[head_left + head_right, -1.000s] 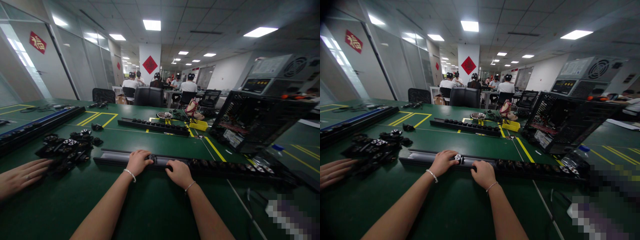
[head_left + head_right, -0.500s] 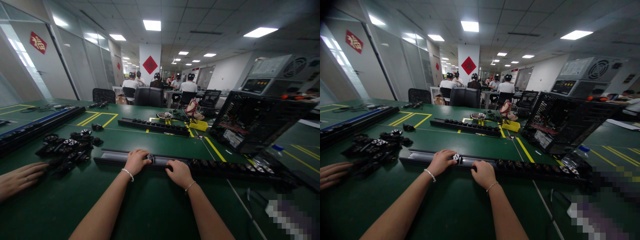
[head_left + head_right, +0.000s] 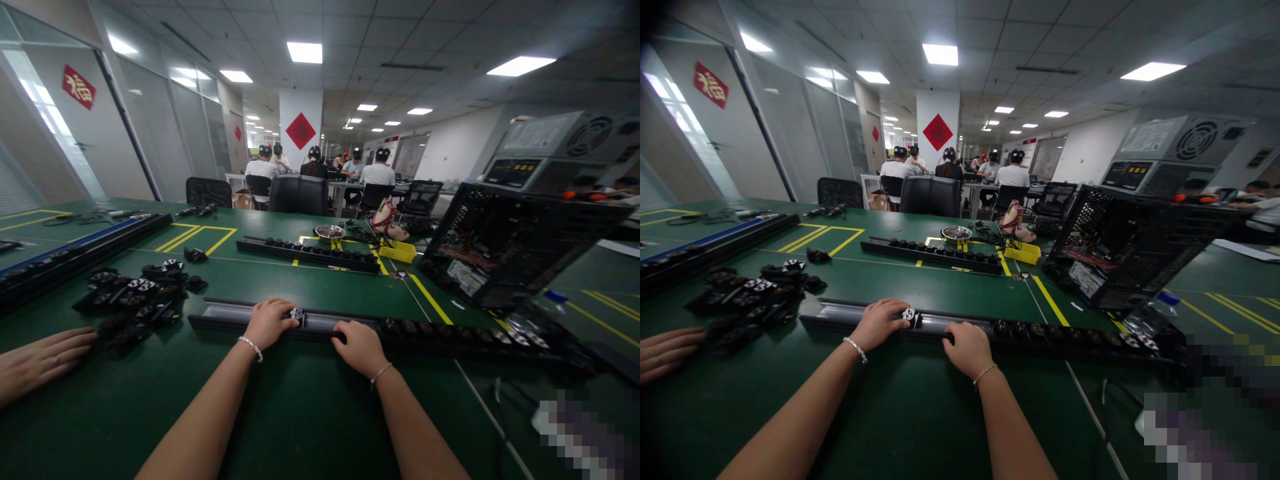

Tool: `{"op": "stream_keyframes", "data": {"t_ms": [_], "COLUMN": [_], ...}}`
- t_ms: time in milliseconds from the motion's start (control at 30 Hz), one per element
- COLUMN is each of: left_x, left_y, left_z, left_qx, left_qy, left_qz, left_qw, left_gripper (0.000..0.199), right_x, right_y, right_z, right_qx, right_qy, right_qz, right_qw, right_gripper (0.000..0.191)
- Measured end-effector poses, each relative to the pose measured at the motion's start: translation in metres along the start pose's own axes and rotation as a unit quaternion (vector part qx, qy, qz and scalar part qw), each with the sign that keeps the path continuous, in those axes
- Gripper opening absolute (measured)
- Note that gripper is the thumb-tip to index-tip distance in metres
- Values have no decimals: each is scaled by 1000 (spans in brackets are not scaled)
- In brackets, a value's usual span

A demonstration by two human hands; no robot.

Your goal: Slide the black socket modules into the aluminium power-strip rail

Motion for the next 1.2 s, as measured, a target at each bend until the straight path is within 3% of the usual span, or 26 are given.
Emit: {"op": "stream_keyframes", "data": {"t_ms": [1200], "left_x": [2], "left_y": [-14], "left_z": [10], "left_qx": [-4], "left_qy": [-9], "left_qz": [-10], "left_qw": [1000], "left_gripper": [33], "right_x": [0], "right_y": [1], "right_z": [-1], "right_qx": [-4], "right_qy": [8], "right_qz": [4], "right_qw": [1000], "right_gripper": [22]}}
Point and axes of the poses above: each hand's wrist, its own x-axis away from the middle knuckle, its own z-axis out of the back of the hand, y = z × x, the point moved 4 cm from there along -x, towards the middle knuckle, and after that the axes turned 2 degrees about x, right-handed, at the moved point
